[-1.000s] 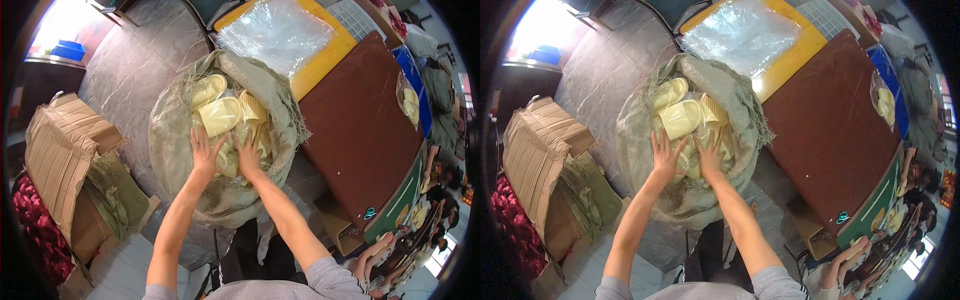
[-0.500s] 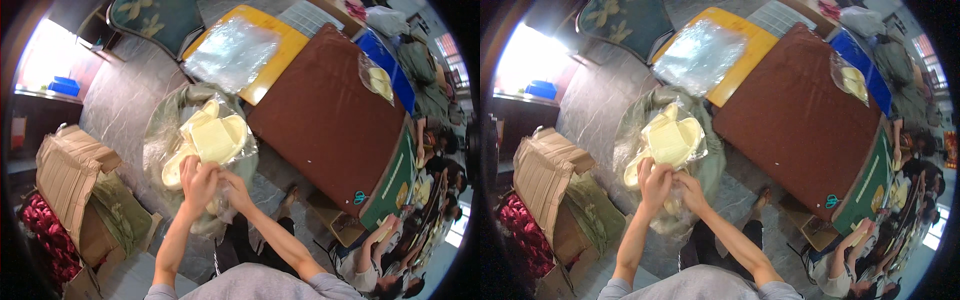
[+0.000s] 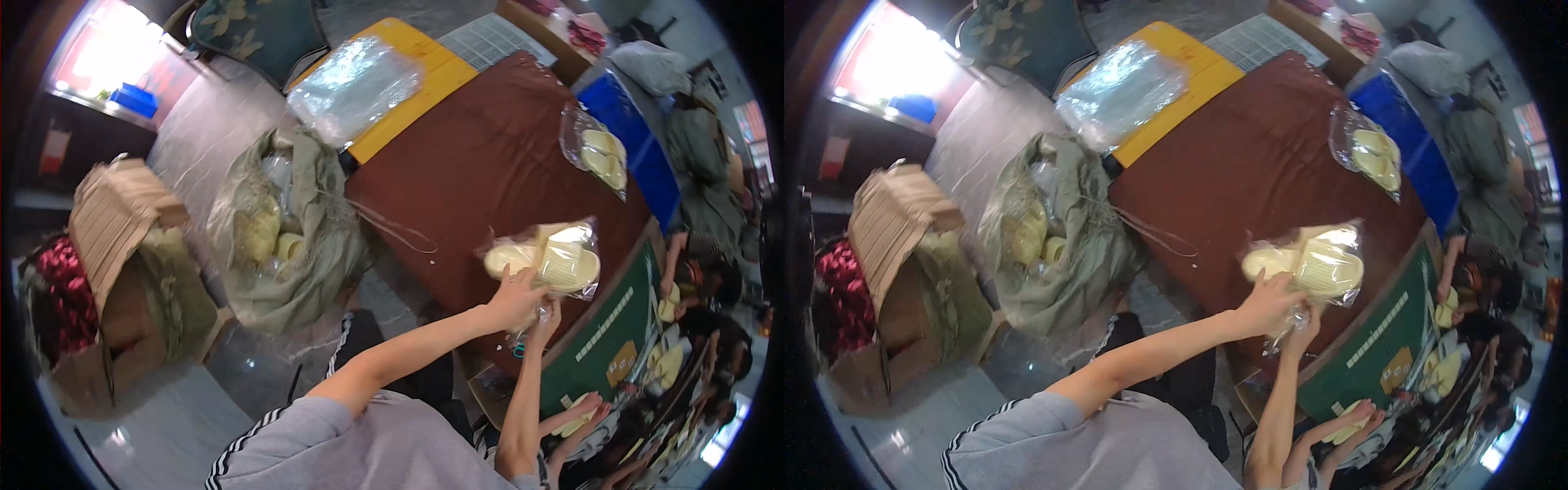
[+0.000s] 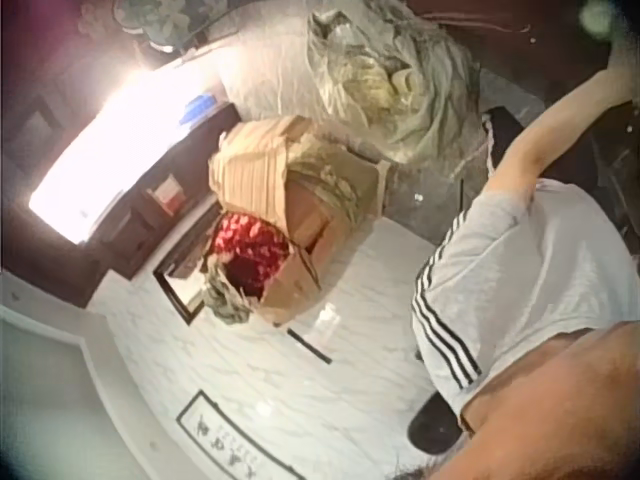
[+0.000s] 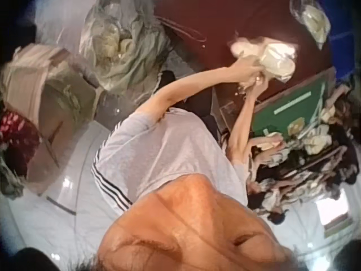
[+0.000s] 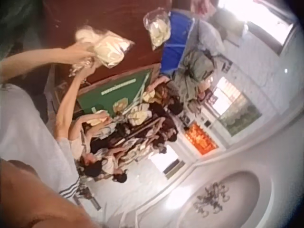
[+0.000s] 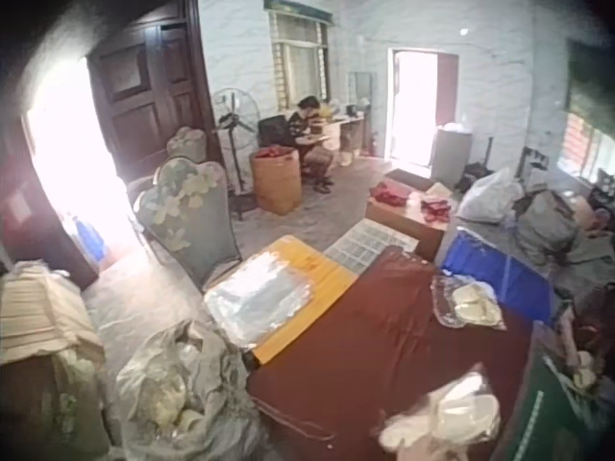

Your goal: The person removes slippers from a large bag, places them into plastic bags, and arranges the bagged slippers on a table.

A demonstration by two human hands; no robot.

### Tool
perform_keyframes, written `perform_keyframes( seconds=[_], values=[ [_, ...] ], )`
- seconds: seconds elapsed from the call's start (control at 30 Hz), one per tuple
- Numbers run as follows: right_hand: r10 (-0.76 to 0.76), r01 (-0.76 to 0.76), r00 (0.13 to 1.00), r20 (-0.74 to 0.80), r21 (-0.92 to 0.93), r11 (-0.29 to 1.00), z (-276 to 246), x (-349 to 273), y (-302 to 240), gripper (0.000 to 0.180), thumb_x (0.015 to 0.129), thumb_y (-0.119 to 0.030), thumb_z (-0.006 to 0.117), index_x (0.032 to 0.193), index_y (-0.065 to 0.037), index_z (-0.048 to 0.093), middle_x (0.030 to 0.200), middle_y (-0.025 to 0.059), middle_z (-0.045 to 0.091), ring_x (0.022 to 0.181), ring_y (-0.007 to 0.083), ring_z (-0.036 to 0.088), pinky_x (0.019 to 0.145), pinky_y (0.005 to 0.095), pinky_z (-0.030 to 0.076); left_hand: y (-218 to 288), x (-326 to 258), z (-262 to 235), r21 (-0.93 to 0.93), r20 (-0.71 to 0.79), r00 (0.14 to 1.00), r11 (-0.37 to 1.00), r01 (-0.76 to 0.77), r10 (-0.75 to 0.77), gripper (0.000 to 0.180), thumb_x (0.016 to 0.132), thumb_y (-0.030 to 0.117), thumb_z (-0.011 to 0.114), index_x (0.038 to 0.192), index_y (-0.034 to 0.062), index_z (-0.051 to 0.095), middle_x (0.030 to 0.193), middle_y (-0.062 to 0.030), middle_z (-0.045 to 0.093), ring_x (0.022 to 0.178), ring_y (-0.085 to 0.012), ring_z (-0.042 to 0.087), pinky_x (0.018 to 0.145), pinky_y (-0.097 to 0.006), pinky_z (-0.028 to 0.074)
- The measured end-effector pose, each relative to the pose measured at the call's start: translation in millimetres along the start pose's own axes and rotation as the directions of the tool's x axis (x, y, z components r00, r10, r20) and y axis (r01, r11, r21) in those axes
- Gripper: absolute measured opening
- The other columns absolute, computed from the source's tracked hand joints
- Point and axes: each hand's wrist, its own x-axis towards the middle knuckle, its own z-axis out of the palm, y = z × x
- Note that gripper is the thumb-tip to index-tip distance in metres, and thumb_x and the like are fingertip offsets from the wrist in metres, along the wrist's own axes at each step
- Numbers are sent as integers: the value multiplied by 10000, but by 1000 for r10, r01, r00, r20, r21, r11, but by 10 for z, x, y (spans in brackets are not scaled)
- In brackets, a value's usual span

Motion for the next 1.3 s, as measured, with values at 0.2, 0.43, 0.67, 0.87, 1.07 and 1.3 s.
perform_keyframes(
  seconds=[0.2,0.43,0.67,0.87,1.07,1.3],
  values=[
    [83,133,799,596,-309,942,-155,409,377,659,868,-113,558,1448,-43,252,1478,130,312,1386,244,247,1129,363,193,-504,-346,381,61,109,994,998,-24,17,392,727,142,616,1119,130,597,1236,-140,518,1185,-313,465,928,-595,326],
    [295,-252,948,124,-276,927,-398,576,600,286,925,-96,490,1180,-24,598,1171,66,607,1071,162,568,889,266,445,-1702,-1434,76,3,383,805,872,489,-453,335,797,154,556,1112,50,607,1155,-182,579,1075,-338,554,914,-405,458],
    [297,-422,900,-318,-471,775,-1780,1220,1251,274,901,-157,483,1094,-62,654,1021,153,667,970,247,633,851,330,465,-1955,-947,-12,42,530,696,835,549,-484,339,859,170,547,1156,11,588,1075,-207,624,994,-303,619,857,-374,484],
    [153,-254,966,-208,-663,705,-2279,2320,1895,299,904,-76,437,1148,-21,600,1153,132,620,1107,261,571,955,338,431,-1622,96,996,-371,562,626,512,775,-541,338,903,194,553,1156,-28,576,1058,-168,651,976,-260,630,854,-354,482],
    [319,-316,936,-147,-748,584,-2514,2624,2468,405,812,-205,625,1155,-9,532,968,192,630,940,310,605,835,379,465,-1275,900,2250,-377,566,346,138,916,-748,745,850,341,654,1383,-20,280,1327,-158,443,1191,-223,459,945,-400,404],
    [358,-327,932,63,-283,902,-2924,1866,1177,164,863,-148,605,943,-8,576,800,35,596,756,107,556,696,266,451,-1324,1004,2422,-408,649,373,111,906,-663,248,926,257,559,1066,53,555,879,1,564,805,-88,521,773,-268,457]
  ],
)
